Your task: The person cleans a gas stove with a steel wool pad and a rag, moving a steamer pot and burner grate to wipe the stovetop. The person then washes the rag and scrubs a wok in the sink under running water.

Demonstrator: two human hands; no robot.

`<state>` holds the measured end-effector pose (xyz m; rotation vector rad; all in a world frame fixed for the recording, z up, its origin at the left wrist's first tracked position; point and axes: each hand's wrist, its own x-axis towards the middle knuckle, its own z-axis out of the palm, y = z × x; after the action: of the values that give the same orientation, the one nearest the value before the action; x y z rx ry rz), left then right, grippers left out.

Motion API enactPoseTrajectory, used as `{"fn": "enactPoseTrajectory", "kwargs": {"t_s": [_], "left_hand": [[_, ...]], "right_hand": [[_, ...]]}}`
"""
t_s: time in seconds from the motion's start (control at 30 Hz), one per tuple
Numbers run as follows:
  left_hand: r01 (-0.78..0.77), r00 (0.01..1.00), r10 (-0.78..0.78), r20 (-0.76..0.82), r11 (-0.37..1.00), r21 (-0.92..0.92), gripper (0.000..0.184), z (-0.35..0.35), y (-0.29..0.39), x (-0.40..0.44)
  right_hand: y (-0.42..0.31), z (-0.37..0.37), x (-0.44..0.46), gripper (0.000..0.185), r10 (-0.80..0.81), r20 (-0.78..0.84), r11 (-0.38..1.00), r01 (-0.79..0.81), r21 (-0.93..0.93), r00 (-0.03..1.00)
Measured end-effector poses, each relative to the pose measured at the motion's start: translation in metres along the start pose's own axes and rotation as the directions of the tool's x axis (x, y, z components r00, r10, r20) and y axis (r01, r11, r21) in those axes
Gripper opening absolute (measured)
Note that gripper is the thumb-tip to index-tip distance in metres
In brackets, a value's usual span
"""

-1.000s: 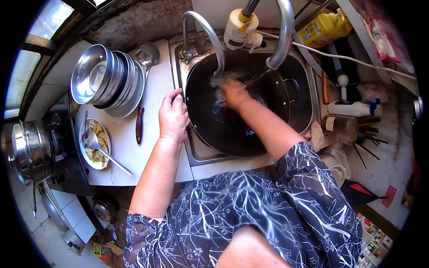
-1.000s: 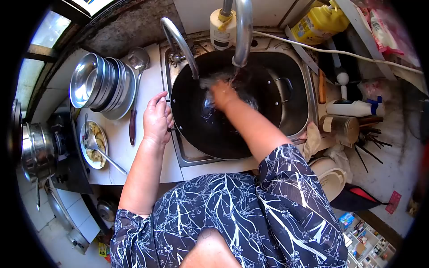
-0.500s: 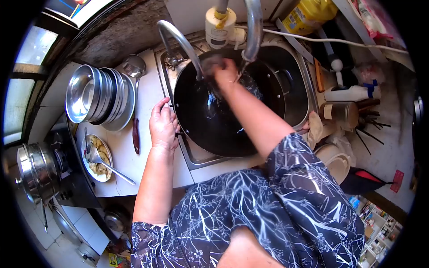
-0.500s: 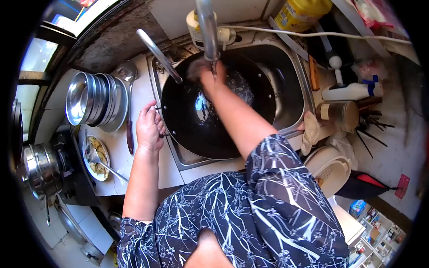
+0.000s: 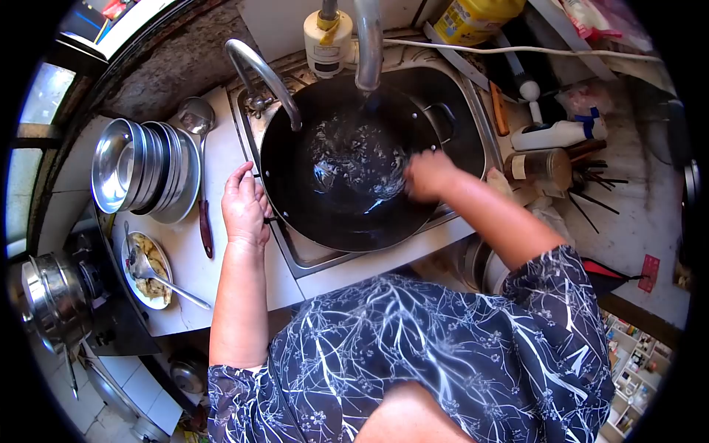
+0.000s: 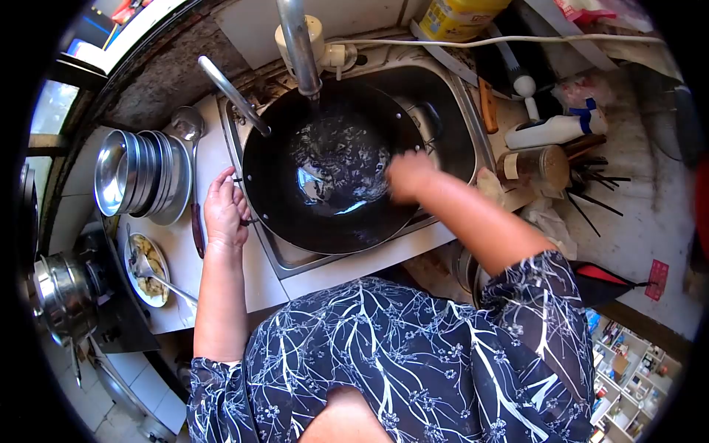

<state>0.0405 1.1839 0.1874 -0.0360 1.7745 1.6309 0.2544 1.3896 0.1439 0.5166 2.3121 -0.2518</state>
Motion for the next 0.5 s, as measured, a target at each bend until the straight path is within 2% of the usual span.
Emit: {"fn": "enactPoseTrajectory", "kwargs": {"t_s": [0.03, 0.07, 0.1, 0.17, 0.23, 0.27, 0.3, 0.33, 0.37, 0.43, 0.5], "left_hand": [[-0.002, 1.000, 0.002, 0.000, 1.000, 0.003, 0.025, 0.000, 0.000, 0.000], [-0.001, 1.000, 0.001, -0.010, 1.000, 0.009, 0.025, 0.000, 0.000, 0.000], [0.001, 1.000, -0.001, -0.022, 1.000, 0.016, 0.024, -0.001, -0.001, 0.000], [-0.005, 1.000, 0.006, -0.021, 0.997, 0.072, 0.024, -0.012, -0.009, 0.009], [-0.013, 0.999, 0.021, -0.035, 0.975, 0.221, 0.026, -0.026, -0.014, 0.017], [-0.180, 0.969, 0.234, -0.073, 0.881, 0.436, 0.030, -0.033, -0.027, 0.026], [-0.305, 0.895, 0.441, -0.065, 0.713, 0.632, 0.035, -0.031, -0.023, 0.024], [-0.397, 0.768, 0.640, 0.010, 0.464, 0.792, 0.042, -0.028, -0.019, 0.017], [-0.512, 0.553, 0.817, 0.164, 0.178, 0.840, 0.042, -0.020, -0.011, 0.013], [-0.647, 0.457, 0.829, 0.323, 0.061, 0.760, 0.044, -0.008, -0.001, 0.004], [-0.692, 0.705, 0.577, 0.413, 0.429, 0.581, 0.046, 0.008, -0.009, 0.003]], "right_hand": [[0.014, 0.002, 0.015, 0.032, 0.034, -0.119, 0.998, -0.041, -0.056, 0.992], [0.017, 0.000, 0.030, 0.027, 0.089, -0.224, 0.996, -0.092, -0.001, 0.971], [0.013, -0.001, 0.037, 0.027, 0.087, -0.228, 0.996, -0.090, 0.001, 0.970], [-0.001, -0.011, 0.056, 0.024, 0.251, -0.376, 0.901, -0.073, 0.428, 0.892], [-0.009, -0.008, 0.077, 0.027, 0.279, -0.401, 0.645, 0.139, 0.752, 0.873], [-0.012, -0.011, 0.077, 0.031, 0.269, -0.362, 0.454, 0.214, 0.865, 0.892], [-0.018, -0.005, 0.085, 0.031, 0.302, -0.438, 0.405, 0.301, 0.863, 0.847], [-0.021, 0.002, 0.091, 0.031, 0.288, -0.443, 0.494, 0.264, 0.828, 0.849], [-0.026, 0.002, 0.087, 0.030, 0.276, -0.447, 0.578, 0.224, 0.784, 0.851], [-0.039, -0.012, 0.076, 0.030, 0.269, -0.274, 0.775, -0.039, 0.631, 0.924], [-0.039, -0.010, 0.095, 0.033, 0.302, -0.284, 0.776, -0.062, 0.628, 0.910]]}}
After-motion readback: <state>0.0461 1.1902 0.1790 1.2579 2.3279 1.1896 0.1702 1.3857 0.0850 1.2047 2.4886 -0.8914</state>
